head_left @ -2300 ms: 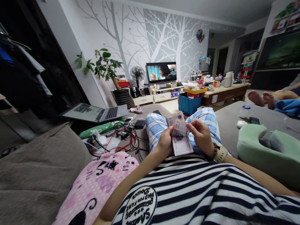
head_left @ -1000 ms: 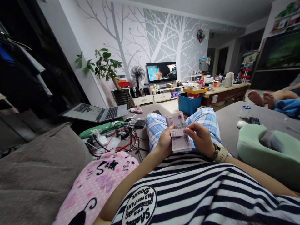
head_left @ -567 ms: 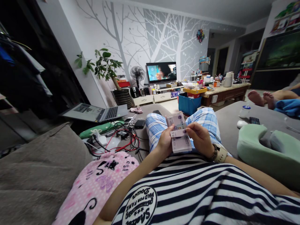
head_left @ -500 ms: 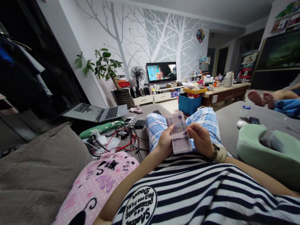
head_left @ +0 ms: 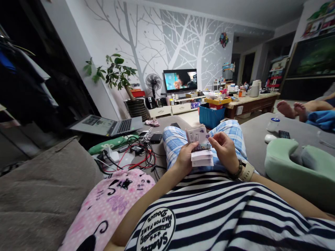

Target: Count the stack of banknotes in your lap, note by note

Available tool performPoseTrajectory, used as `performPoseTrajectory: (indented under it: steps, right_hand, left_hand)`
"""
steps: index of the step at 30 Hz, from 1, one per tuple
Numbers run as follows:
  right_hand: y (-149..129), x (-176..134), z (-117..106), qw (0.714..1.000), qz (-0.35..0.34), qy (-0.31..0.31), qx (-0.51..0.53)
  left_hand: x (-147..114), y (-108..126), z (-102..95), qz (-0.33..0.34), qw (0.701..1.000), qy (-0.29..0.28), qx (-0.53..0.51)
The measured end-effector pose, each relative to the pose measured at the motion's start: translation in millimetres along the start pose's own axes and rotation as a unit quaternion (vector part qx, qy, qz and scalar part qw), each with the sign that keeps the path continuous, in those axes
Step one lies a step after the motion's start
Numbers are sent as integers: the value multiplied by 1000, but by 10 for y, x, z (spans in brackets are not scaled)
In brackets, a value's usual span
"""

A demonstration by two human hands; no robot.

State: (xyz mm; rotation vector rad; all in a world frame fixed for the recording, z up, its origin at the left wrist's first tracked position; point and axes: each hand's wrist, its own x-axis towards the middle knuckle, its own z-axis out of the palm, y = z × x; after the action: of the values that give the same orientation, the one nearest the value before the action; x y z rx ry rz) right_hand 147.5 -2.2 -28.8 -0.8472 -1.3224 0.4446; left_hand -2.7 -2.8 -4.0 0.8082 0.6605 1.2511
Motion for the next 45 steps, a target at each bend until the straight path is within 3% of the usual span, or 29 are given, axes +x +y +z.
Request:
performPoseTrajectory:
  steps: [11, 27, 45]
  right_hand:
    - [11, 32, 3, 1000, 24, -5, 8]
    - [-24, -6, -11, 999, -29, -18, 4]
    - [-89, -68, -11, 996, -70, -55, -9]
  left_hand:
    - [-4, 7, 16, -10, 1000, 17, 24]
    - [27, 7, 85, -58, 994, -26, -85]
    - [49, 6, 61, -70, 994, -32, -81]
